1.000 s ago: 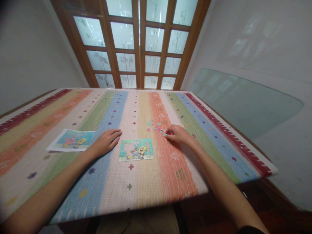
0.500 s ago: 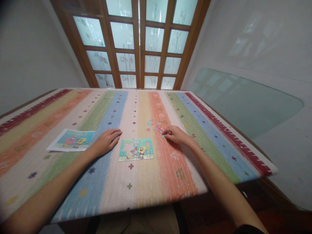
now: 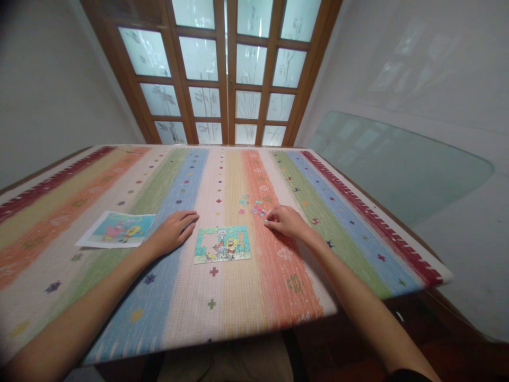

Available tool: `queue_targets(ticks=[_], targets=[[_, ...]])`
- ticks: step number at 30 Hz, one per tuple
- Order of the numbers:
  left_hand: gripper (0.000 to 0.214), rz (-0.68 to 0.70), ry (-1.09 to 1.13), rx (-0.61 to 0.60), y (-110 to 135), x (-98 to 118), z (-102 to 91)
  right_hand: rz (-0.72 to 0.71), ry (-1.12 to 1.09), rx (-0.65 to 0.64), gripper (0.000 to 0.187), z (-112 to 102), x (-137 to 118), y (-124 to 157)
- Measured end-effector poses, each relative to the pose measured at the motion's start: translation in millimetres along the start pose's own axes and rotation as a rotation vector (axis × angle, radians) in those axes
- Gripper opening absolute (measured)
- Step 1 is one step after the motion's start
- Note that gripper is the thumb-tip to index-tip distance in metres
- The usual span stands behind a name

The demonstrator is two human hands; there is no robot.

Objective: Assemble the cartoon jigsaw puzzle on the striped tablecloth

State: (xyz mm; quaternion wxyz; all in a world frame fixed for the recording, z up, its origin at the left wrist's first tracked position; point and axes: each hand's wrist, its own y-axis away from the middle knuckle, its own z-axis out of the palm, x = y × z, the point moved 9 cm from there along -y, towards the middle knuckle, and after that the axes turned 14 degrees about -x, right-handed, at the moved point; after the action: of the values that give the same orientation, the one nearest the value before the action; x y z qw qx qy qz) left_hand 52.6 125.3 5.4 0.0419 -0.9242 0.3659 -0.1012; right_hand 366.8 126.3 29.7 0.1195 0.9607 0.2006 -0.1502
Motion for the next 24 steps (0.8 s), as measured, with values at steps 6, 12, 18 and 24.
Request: queue_targets(ticks=[6, 12, 18, 24], targets=[[0.037, 0.004, -0.007, 0.004, -1, 0, 0.5, 0.037, -0.25, -0.033, 0.015, 8, 4, -2], [0.039, 0.002, -0.011, -0.005, -1, 1, 0.8, -0.034, -0.542, -0.117, 0.016, 23, -7, -5], [0.036, -0.003, -0.004, -0.005, -1, -1, 1.4, -0.156, -0.662, -0.181, 0.02, 28, -44, -2], [0.034, -0.002, -0.002, -0.001, -1, -1, 1.4, -0.202, -0.618, -0.196, 0.014, 36, -69, -6]])
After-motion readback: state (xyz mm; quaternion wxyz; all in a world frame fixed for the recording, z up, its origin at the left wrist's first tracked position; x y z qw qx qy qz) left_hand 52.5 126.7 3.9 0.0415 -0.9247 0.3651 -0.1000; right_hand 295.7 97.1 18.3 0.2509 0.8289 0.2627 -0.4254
